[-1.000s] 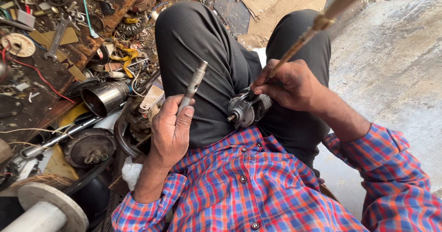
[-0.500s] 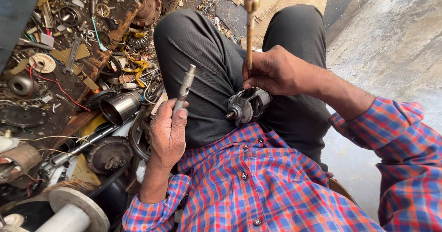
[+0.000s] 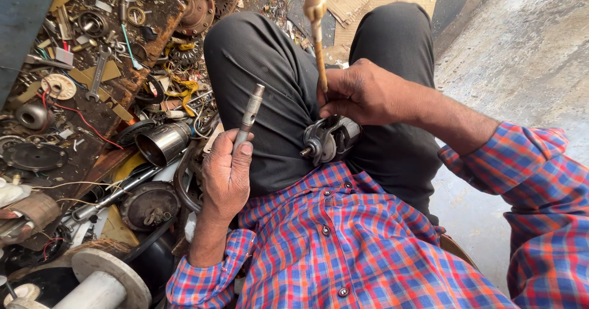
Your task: The person sits on the floor and uses a wrench to tighten a nut on a small electric motor. They then use a hammer and a metal punch to tap a component on the motor shaft. Finally, they use a screwdriver to adjust internal parts of the motor.
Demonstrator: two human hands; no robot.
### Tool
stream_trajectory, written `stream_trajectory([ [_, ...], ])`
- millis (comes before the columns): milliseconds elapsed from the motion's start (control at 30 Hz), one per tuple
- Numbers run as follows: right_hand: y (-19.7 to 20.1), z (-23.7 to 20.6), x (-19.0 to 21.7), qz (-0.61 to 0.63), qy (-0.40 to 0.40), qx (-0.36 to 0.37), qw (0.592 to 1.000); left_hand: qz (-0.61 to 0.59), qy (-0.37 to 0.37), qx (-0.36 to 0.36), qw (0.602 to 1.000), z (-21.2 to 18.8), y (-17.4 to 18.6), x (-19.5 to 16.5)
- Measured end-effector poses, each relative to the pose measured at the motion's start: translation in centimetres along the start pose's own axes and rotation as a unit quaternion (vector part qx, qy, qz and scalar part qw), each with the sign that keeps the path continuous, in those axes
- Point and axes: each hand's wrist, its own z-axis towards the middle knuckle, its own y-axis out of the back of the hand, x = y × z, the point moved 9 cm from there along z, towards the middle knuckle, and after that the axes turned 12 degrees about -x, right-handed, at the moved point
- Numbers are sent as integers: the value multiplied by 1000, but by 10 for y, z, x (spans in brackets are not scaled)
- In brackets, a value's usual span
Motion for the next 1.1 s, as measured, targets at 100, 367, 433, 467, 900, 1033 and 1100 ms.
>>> stream_trajectory([
  [100,-2,-3,3,-44,7,4,999,36,-75,-8,997,2,12,-22],
  [367,-2,-1,21,-38,38,-17,998,147,-241,-72,957,50,62,-178],
  [433,-2,0,22,-55,57,-20,997,293,-358,-85,883,55,76,-252],
  [467,-1,-1,23,-50,67,-25,996,311,-372,-148,862,52,98,-283],
  [900,-1,-1,25,-133,80,-99,983,275,-151,-102,944,54,89,-183],
  [1033,16,-2,0,-1,4,-106,994,188,-179,-117,959,29,113,-143],
  [1100,17,-8,-16,58,-48,-98,992,144,-166,-118,968,21,107,-122],
])
